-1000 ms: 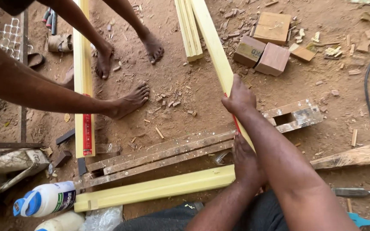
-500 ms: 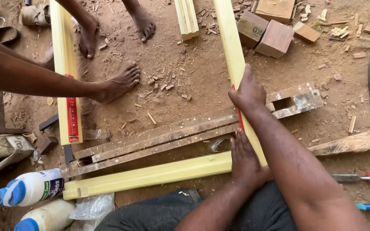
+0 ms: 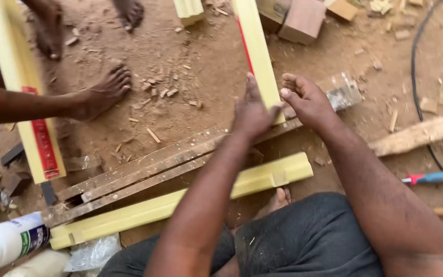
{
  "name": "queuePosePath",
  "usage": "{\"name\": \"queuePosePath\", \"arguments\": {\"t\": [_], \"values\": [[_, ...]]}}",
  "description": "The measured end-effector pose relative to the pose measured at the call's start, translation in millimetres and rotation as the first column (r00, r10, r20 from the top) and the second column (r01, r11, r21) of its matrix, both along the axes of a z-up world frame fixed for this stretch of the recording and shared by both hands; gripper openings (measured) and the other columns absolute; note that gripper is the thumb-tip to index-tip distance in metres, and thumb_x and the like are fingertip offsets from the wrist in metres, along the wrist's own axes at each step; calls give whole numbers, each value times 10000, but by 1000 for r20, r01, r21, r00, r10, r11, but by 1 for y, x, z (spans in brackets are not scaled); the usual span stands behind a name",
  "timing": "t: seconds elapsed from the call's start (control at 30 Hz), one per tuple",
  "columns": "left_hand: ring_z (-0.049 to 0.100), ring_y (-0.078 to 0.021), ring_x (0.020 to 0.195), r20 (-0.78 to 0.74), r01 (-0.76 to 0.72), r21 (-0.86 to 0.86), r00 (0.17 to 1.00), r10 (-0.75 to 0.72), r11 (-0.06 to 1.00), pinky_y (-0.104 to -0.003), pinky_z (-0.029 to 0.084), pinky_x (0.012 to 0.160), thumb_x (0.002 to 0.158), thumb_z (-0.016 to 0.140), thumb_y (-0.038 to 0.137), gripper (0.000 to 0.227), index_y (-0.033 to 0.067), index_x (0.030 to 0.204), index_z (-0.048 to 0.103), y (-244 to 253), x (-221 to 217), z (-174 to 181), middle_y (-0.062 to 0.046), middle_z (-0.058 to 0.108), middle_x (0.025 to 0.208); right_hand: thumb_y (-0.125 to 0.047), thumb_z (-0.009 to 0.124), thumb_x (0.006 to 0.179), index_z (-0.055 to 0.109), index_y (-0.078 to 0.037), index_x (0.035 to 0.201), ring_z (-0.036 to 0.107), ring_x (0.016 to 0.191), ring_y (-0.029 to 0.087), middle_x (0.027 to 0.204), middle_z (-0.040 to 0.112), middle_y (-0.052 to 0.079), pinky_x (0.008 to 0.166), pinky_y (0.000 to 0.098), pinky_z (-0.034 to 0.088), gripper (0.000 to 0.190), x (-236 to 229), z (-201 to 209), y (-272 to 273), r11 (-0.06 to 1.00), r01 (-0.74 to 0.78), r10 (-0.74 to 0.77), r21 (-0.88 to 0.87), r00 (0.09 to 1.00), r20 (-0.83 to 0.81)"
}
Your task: The person sits on the ground and assembles a wooden frame by fitting two yellow-painted wooden pieces together. They use a chisel to adjust the joint and repeatedly test the fit of the pieces.
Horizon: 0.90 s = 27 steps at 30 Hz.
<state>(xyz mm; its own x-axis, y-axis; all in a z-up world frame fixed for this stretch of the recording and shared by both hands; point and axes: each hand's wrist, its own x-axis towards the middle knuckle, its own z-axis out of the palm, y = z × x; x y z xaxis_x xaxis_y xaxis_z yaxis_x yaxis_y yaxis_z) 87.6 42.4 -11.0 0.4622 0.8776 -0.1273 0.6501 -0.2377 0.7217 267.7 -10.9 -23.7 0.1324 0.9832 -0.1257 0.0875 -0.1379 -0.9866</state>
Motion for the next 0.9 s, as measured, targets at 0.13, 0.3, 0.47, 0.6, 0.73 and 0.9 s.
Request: {"name": "queuePosePath", "arguments": {"t": [0.13, 0.3, 0.47, 0.6, 0.73, 0.9], "values": [[198, -359, 1614, 48, 176, -39, 984, -174, 984, -640, 95, 1285, 986, 652, 401, 921, 154, 1686, 107, 1, -43, 3, -164, 257, 1705, -236, 767, 897, 336, -26, 1542, 576, 1325, 239, 1448, 559, 175, 1080, 373, 495, 804, -9, 42, -8, 990, 38, -16, -139, 988, 152], [25, -392, 1538, 30, 97, -359, 995, -92, 928, -612, 101, 1216, 974, 623, 329, 749, 292, 1635, 272, -37, -64, 53, -150, 129, 1710, -278, 834, 841, 239, -138, 1613, 624, 1238, 306, 1438, 583, 144, 1065, 456, 496, 985, -71, 129, -1, 883, 85, 260, -462, 731, 631], [365, -330, 1546, 51, 303, 142, 949, -312, 942, -519, 291, 1275, 1001, 650, 339, 675, 154, 1601, 402, -101, -95, 39, -142, 419, 1630, -184, 582, 962, 313, -167, 1622, 695, 1176, 303, 1460, 619, 135, 912, 457, 629, 713, -52, 141, -19, 942, 208, 13, -264, 762, 647], [449, -371, 1448, -78, 395, 152, 919, -387, 906, -515, 343, 1213, 943, 719, 303, 600, 137, 1478, 504, -152, -166, 10, -154, 481, 1575, -484, 878, 844, 67, -120, 1641, 584, 1240, 358, 1555, 454, 199, 934, 492, 547, 1193, -60, 111, -19, 958, 86, 169, -275, 605, 778], [380, -439, 1365, -471, 386, 67, 825, -312, 920, -554, 296, 1141, 782, 817, 279, 799, 137, 1492, 478, -157, -233, 2, -263, 425, 1462, -383, 831, 851, -119, -138, 1676, 663, 1113, 324, 1396, 578, 203, 895, 438, 605, 1282, -70, 99, -14, 878, 58, 380, -476, 522, 764], [469, -379, 1275, -737, 231, -40, 650, -185, 972, -522, 395, 1074, 715, 887, 373, 940, 130, 1486, 409, -146, -263, -3, -187, 500, 1359, -253, 789, 844, -105, -222, 1679, 661, 1134, 355, 1513, 481, 190, 940, 477, 583, 1224, -53, 100, -7, 877, 182, 286, -446, 549, 785]]}}
